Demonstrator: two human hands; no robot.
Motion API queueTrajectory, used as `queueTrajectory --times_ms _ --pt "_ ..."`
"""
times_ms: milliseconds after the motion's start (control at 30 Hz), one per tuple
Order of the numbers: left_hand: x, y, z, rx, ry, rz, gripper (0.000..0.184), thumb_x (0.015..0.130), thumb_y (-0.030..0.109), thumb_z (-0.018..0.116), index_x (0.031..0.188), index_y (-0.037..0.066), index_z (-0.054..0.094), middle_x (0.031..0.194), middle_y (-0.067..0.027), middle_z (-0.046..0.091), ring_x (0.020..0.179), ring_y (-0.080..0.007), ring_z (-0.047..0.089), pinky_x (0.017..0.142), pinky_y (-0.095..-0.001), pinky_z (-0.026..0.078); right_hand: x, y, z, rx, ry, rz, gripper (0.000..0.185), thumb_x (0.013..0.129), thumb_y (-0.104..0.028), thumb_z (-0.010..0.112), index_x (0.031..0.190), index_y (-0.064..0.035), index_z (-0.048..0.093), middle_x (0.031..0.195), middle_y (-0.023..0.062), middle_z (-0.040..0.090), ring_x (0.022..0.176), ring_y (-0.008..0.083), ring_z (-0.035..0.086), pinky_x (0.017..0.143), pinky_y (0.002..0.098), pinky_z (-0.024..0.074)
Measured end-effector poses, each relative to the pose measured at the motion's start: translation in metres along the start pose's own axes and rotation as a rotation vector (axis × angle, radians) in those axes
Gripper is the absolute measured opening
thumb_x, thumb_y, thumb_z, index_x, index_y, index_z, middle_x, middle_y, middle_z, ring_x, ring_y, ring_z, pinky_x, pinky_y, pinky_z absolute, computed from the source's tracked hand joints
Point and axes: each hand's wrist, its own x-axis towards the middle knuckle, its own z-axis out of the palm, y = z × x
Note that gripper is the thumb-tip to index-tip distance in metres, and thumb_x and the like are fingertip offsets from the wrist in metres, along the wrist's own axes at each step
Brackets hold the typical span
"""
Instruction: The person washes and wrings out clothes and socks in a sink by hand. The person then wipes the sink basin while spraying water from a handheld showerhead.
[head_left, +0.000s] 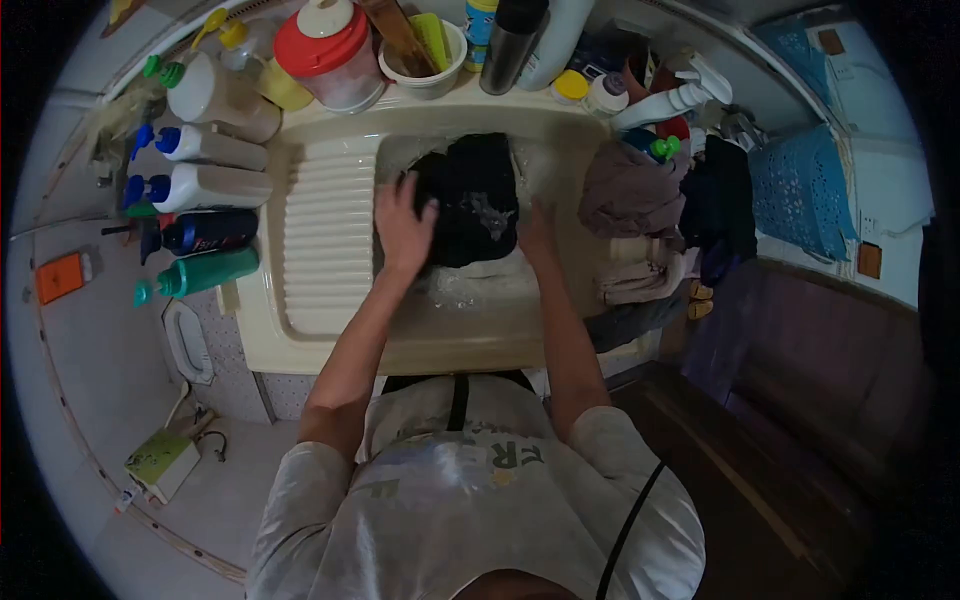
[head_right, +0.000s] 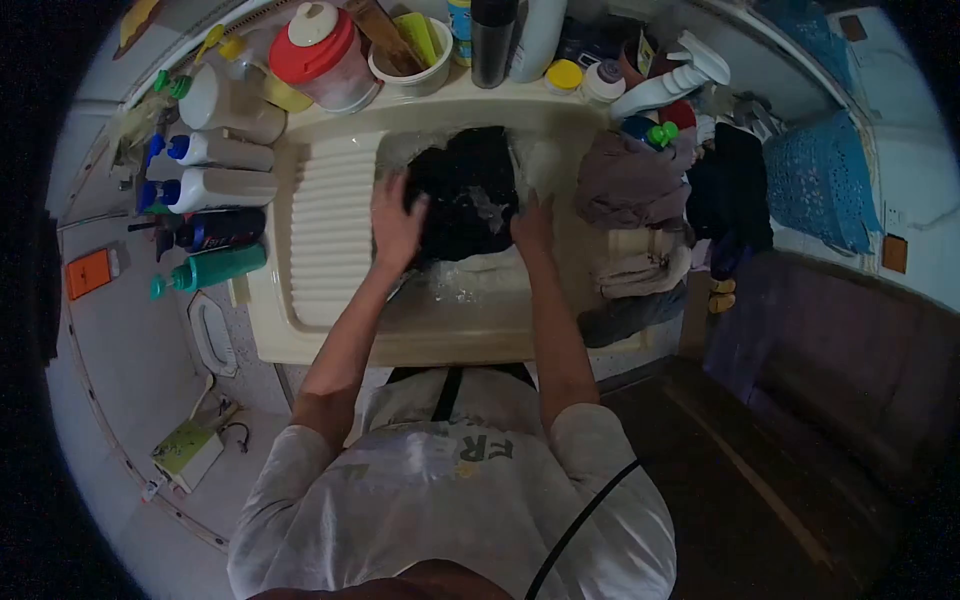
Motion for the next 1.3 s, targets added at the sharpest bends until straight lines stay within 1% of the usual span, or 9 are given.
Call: queueTrajectory --times_ms 200,467,567,767,867,1000,1100,1167,1300 --pt "-0.012 -0.007 0.067 0.696 -0.930 0.294 0.079 0.083 0.047 0.057 0.148 0.022 0.019 0.155 -0.0107 0.006 0.142 -0.0290 0.013 0.112 -0.0484 0.015 0.051 -0.053 0.015 -0.458 0.075 -0.801 0.057 0.089 -0.035 0.053 0.141 -0.0180 0.036 0.148 0.0100 0.028 0.132 0.0343 0.031 0.100 0.0586 0.0322" --pt "0.012 -0.055 0.111 0.591 -0.608 -0.483 0.065 0.083 0.038 0.057 0.137 0.009 0.037 0.137 -0.0157 0.041 0.120 -0.0316 0.046 0.101 -0.0405 0.037 0.065 -0.033 0.066 -0.370 0.394 0.124 0.052 0.087 -0.034 0.056 0.131 -0.0110 0.042 0.134 0.0140 0.044 0.120 0.0342 0.044 0.090 0.0604 0.0373" --pt "0.002 -0.013 0.111 0.853 -0.407 -0.154 0.061 0.079 0.033 0.062 0.131 0.009 0.044 0.128 -0.0152 0.048 0.118 -0.0336 0.047 0.098 -0.0472 0.037 0.056 -0.039 0.018 -0.383 0.108 -0.128 0.050 0.083 -0.029 0.057 0.127 -0.0068 0.049 0.127 0.0192 0.048 0.122 0.0347 0.042 0.092 0.0486 0.0408" --pt "0.007 -0.036 0.110 0.608 -0.695 0.266 0.039 0.070 0.023 0.066 0.107 0.013 0.064 0.119 -0.0090 0.055 0.117 -0.0302 0.048 0.098 -0.0511 0.034 0.074 -0.001 0.087 -0.219 0.128 0.014 0.044 0.082 -0.024 0.063 0.118 -0.0014 0.053 0.119 0.0202 0.054 0.109 0.0328 0.053 0.092 0.0454 0.0423" --pt "0.009 -0.027 0.077 0.280 -0.697 -0.103 0.029 0.071 0.017 0.061 0.098 0.008 0.067 0.110 -0.0113 0.062 0.109 -0.0315 0.054 0.091 -0.0461 0.042 0.058 -0.071 0.005 1.022 -0.346 0.262 0.045 0.084 -0.026 0.064 0.119 -0.0006 0.052 0.116 0.0156 0.057 0.104 0.0258 0.056 0.088 0.0399 0.0463" --pt "-0.036 -0.030 -0.045 -0.925 -0.116 -0.606 0.030 0.080 0.009 0.054 0.105 -0.006 0.061 0.088 -0.0105 0.066 0.086 -0.0142 0.059 0.081 -0.0279 0.047 0.019 -0.187 -0.043 1.420 -0.328 0.174 0.044 0.086 -0.031 0.065 0.115 0.0009 0.056 0.103 0.0133 0.063 0.089 0.0187 0.061 0.071 0.0358 0.0519" --pt "-0.079 -0.065 -0.102 -0.877 -0.032 -0.716 0.046 0.081 0.012 0.058 0.121 -0.009 0.048 0.108 -0.0164 0.060 0.095 -0.0208 0.058 0.083 -0.0314 0.047 0.025 -0.252 -0.017 0.725 -0.535 -0.092 0.050 0.085 -0.037 0.063 0.118 0.0002 0.055 0.114 0.0158 0.058 0.101 0.0257 0.056 0.082 0.0394 0.0480" --pt "-0.097 -0.080 -0.120 0.020 0.116 -0.608 0.067 0.080 0.021 0.064 0.133 -0.007 0.035 0.130 -0.0256 0.043 0.113 -0.0309 0.049 0.093 -0.0359 0.042 0.031 -0.293 0.020 0.030 -0.423 -0.379 0.060 0.084 -0.044 0.061 0.126 -0.0018 0.049 0.128 0.0173 0.049 0.117 0.0358 0.046 0.096 0.0476 0.0398" --pt "-0.076 -0.105 -0.117 0.497 -0.067 -0.397 0.084 0.083 0.041 0.058 0.141 -0.006 0.021 0.149 -0.0256 0.015 0.140 -0.0378 0.011 0.113 -0.0497 0.006 -0.014 -0.347 0.113 -0.341 -0.248 -0.565 0.064 0.084 -0.044 0.059 0.138 -0.0166 0.038 0.146 0.0108 0.028 0.135 0.0360 0.021 0.106 0.0539 0.0240"
